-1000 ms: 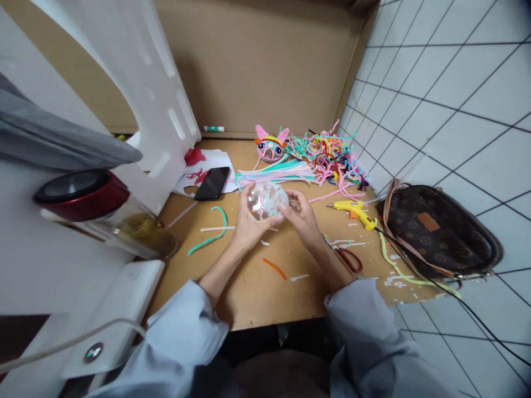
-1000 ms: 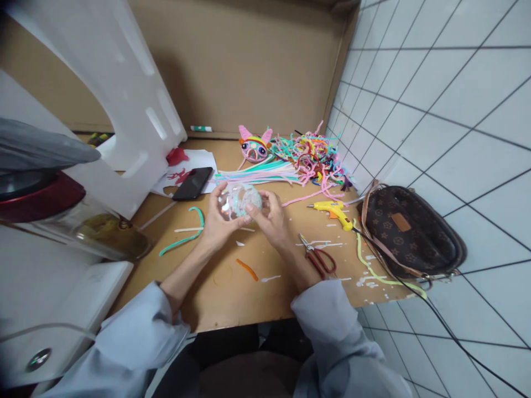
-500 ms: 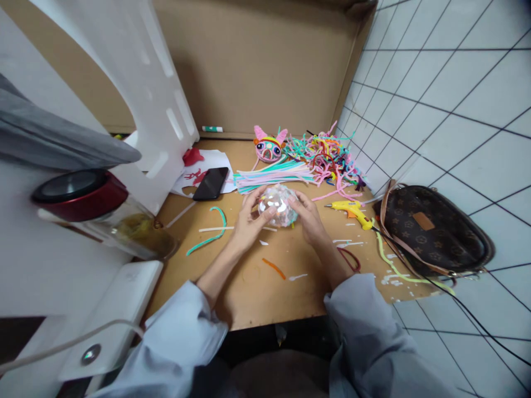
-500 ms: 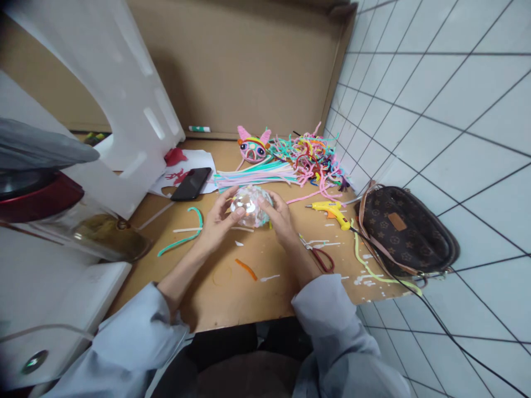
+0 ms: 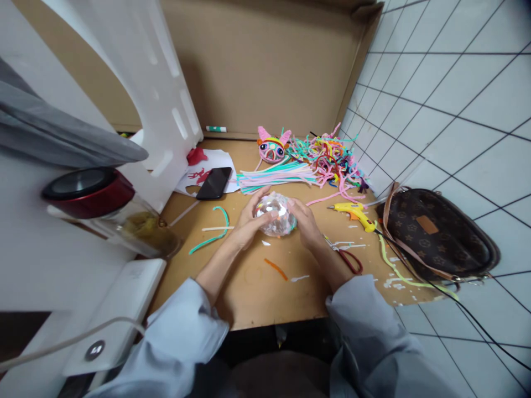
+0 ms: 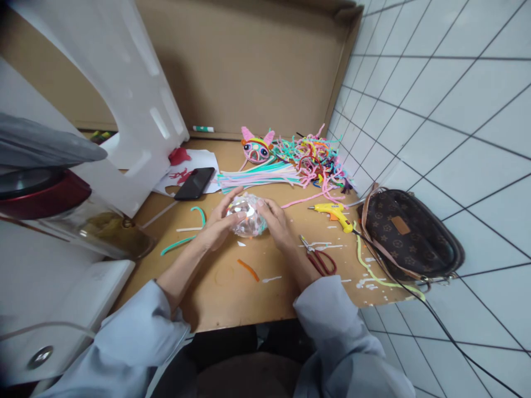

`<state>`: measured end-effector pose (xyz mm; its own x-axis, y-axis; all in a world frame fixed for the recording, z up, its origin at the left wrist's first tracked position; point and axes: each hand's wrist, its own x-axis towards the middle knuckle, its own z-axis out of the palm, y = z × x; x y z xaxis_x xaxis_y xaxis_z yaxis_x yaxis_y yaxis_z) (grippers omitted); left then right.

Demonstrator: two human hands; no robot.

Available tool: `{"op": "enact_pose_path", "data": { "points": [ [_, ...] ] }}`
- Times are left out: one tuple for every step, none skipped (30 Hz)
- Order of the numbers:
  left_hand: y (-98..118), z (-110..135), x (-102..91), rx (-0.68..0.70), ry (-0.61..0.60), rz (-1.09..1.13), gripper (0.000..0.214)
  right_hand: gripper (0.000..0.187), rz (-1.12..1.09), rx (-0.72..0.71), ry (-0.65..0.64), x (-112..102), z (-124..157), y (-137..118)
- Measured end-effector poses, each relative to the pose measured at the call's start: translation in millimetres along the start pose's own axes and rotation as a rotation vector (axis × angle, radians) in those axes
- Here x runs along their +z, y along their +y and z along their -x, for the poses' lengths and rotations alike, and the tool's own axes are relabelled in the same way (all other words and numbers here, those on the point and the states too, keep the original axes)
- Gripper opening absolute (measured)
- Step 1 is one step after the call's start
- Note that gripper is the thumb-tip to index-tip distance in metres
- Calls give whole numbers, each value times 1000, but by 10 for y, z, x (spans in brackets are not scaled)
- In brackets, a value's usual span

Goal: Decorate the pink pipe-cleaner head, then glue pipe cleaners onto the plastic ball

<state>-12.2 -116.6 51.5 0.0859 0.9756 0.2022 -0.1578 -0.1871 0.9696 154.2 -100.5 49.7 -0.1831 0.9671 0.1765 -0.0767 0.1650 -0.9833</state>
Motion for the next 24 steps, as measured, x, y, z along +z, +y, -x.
{"op": "enact_pose_path", "data": {
  "points": [
    [11,1,-5,-8,0,6,89,48,13,-1,3,4,5,-5],
    [19,1,-8,-15,2,10,88,47,25,-4,6,7,9,-12],
    [24,1,-12,-20,0,11,88,47,38,-10,9,11,13,-19],
    [25,0,-15,-23,-2,8,87,47,48,-19,13,14,15,-26],
    [22,-2,-18,-22,-6,2,87,47,58,-27,17,16,17,-31],
    [18,-5,-21,-19,-7,-8,87,48,67,-34,20,18,18,-35],
    [13,-10,-24,-13,-4,-20,87,48,75,-38,23,19,18,-38],
    [9,-15,-25,-6,4,-33,87,49,81,-40,25,20,18,-40],
    [5,-19,-25,1,17,-45,87,50,84,-41,26,22,18,-43],
    [2,-22,-23,6,25,-58,87,50,83,-41,24,24,19,-46],
    [-1,-24,-19,5,29,-67,87,51,76,-42,21,27,20,-49],
    [-4,-24,-13,3,35,-71,87,51,67,-42,15,30,22,-52],
    [-9,-22,-5,-1,42,-67,88,51,55,-41,11,34,25,-56],
    [-14,-19,3,-6,53,-56,90,52,44,-37,5,38,28,-61],
    [-20,-15,10,-12,65,-39,92,53,36,-31,1,43,32,-67],
    [-28,-11,16,-20,76,-20,93,54,30,-25,-4,49,37,-74],
    [-36,-8,18,-31,80,-4,95,55,27,-19,-10,55,42,-82],
    [-45,-7,17,-43,78,8,96,57,26,-16,-16,60,48,-91],
    [-53,-7,13,-53,73,18,97,58,28,-17,-23,66,54,-99],
    [-62,-9,5,-64,64,27,97,60,33,-18,-31,70,60,-107],
    [-71,-14,-4,-67,63,38,97,62,47,-21,-37,74,64,-112],
    [-80,-19,-15,-70,62,50,97,64,71,-22,-35,76,67,-116],
    [-88,-26,-25,-79,57,60,97,68,106,-21,-21,76,69,-116],
    [-96,-33,-33,-85,56,72,97,72,144,-14,1,76,70,-114]
  ]
}}
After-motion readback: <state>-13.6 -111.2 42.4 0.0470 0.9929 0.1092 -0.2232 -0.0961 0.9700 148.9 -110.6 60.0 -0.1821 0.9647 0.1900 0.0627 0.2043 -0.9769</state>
